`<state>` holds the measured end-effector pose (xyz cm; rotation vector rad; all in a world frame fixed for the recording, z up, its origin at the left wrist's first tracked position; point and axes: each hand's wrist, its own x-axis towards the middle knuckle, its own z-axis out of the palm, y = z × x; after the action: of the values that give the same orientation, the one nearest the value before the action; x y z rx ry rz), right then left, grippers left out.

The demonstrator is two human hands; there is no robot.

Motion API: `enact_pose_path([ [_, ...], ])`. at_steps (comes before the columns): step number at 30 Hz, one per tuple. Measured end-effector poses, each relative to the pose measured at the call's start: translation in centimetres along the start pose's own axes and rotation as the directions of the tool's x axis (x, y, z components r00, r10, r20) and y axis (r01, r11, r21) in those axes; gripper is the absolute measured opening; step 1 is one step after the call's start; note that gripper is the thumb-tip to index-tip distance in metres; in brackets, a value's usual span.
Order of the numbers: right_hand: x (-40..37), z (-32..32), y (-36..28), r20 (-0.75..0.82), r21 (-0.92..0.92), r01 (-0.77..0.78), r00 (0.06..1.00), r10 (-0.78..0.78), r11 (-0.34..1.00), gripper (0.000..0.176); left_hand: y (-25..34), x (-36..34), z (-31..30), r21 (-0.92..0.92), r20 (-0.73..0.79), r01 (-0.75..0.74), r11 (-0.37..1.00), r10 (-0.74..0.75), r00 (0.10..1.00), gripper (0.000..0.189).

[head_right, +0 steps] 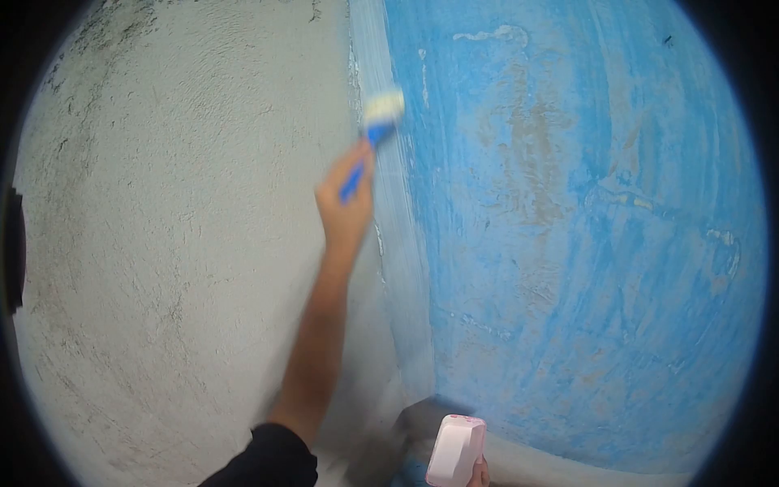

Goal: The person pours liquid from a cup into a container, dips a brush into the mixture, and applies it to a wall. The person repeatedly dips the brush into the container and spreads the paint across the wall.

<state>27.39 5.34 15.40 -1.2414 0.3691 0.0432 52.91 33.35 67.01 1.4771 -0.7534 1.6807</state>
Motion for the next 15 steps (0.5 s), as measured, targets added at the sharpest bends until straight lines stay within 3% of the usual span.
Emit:
enact_pose_path([
  [1, 0.0, -0.1, 0.0, -0.005, 0.003, 0.002, 1.000, -0.002, 1.000, 0.065, 0.9, -5.2, -1.3, 0.010, 0.050, 0.090, 0.996, -0.090, 0.995, 0.029],
  [3, -0.2, -0.3, 0.1, -0.008, 0.010, 0.001, 1.000, -0.001, 1.000, 0.065, 2.0, -15.5, -3.5, 0.056, 0.099, 0.118, 0.991, -0.123, 0.987, 0.026],
  [5, -0.1, -0.4, -0.1, -0.012, 0.012, -0.004, 1.000, 0.004, 1.000, 0.065, 5.4, -24.2, -6.4, -0.016, 0.229, 0.243, 0.970, -0.233, 0.945, 0.028],
  [10, -0.4, -0.6, -0.1, -0.021, 0.049, -0.007, 1.000, 0.008, 0.999, 0.065, 9.6, -37.6, -13.3, 0.113, 0.581, 0.587, 0.802, -0.532, 0.615, 0.029],
  [13, 0.3, -0.8, 0.6, 0.017, 0.091, -0.019, 1.000, 0.018, 0.996, 0.065, 6.9, -38.7, -14.6, 0.211, 0.785, 0.732, 0.648, -0.559, 0.269, 0.022],
  [15, -1.3, 0.7, -1.8, -0.058, -0.011, -0.043, 0.997, 0.042, 0.999, 0.064, 2.5, -38.6, -13.3, 0.190, 0.818, 0.700, 0.689, -0.505, 0.275, 0.018],
])
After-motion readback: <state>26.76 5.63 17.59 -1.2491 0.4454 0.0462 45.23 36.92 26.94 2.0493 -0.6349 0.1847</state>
